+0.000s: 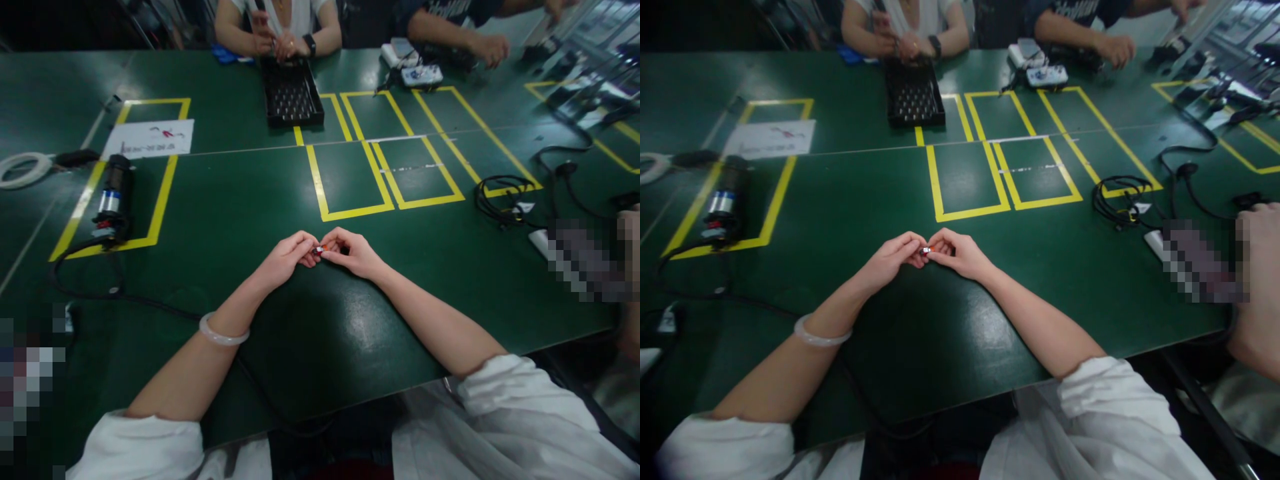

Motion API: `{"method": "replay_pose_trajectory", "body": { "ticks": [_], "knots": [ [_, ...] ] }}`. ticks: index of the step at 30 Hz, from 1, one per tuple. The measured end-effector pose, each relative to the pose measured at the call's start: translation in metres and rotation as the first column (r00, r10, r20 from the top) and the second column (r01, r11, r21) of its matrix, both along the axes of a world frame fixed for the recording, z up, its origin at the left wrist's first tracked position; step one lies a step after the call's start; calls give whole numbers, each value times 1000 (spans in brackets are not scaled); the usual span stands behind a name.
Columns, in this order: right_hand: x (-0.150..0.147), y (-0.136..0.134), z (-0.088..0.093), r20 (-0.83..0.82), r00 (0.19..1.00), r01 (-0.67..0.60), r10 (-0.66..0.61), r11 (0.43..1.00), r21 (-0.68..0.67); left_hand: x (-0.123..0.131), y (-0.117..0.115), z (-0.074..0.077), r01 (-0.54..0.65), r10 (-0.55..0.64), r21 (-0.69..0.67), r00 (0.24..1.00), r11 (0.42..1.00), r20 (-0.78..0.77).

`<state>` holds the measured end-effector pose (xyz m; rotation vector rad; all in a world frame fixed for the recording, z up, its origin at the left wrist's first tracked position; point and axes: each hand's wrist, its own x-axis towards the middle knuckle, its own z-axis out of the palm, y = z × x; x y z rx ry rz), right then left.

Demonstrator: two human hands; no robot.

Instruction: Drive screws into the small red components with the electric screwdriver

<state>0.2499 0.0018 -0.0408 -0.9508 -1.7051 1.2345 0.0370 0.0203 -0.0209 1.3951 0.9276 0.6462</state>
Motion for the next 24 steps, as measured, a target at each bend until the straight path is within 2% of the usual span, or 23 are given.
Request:
{"method": "replay_pose_trajectory", "body": {
  "ticks": [8,24],
  "knots": [
    [1,0,1,4,1000,-2,2,999,-32,1,0,1,13,-12,15,999,1000,-37],
    [1,2,-2,17,1000,-11,11,1000,22,1,-2,5,37,-36,11,998,999,-49]
  ]
}}
